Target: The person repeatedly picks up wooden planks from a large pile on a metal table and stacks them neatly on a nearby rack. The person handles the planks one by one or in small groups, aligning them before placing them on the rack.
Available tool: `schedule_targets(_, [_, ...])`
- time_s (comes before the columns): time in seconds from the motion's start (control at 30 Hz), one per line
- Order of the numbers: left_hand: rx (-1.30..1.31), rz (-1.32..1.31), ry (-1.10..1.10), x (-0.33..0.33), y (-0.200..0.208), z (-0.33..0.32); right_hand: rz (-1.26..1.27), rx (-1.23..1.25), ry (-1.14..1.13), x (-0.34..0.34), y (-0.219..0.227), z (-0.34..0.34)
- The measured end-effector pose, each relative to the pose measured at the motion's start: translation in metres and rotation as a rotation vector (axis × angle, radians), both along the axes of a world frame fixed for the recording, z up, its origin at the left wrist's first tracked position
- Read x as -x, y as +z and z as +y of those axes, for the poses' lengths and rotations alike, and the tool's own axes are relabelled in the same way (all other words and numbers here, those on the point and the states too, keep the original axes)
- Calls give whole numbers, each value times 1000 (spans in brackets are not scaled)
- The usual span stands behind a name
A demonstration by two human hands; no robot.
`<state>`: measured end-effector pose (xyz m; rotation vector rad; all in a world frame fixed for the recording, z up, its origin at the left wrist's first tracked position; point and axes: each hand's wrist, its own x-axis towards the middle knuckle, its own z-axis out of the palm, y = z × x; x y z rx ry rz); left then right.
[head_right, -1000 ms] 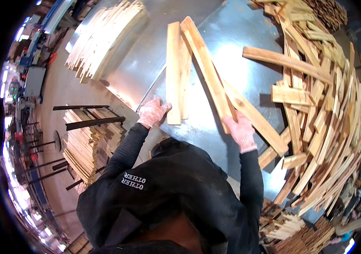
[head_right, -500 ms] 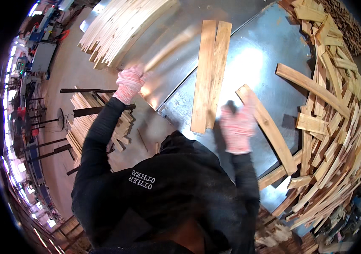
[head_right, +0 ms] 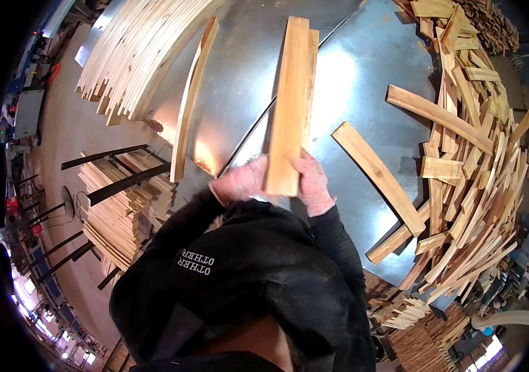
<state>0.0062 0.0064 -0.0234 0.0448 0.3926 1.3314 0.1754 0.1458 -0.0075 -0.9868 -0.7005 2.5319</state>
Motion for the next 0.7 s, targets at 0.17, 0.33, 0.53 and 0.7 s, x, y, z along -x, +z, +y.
schedule_targets(0.17, [324, 320, 68, -22, 1, 12, -954, -1156, 341, 1, -6, -1])
schedule_targets(0.33, [699, 963, 24, 19, 25, -2, -1169, -1435, 988, 3, -19, -36])
schedule_targets(0.53, [783, 1060, 15, 3, 56, -13, -462, -616, -3, -22, -41, -7])
schedule_targets(0.7, [654, 1265, -27, -29, 29, -20, 314, 186, -105, -48, -36, 31])
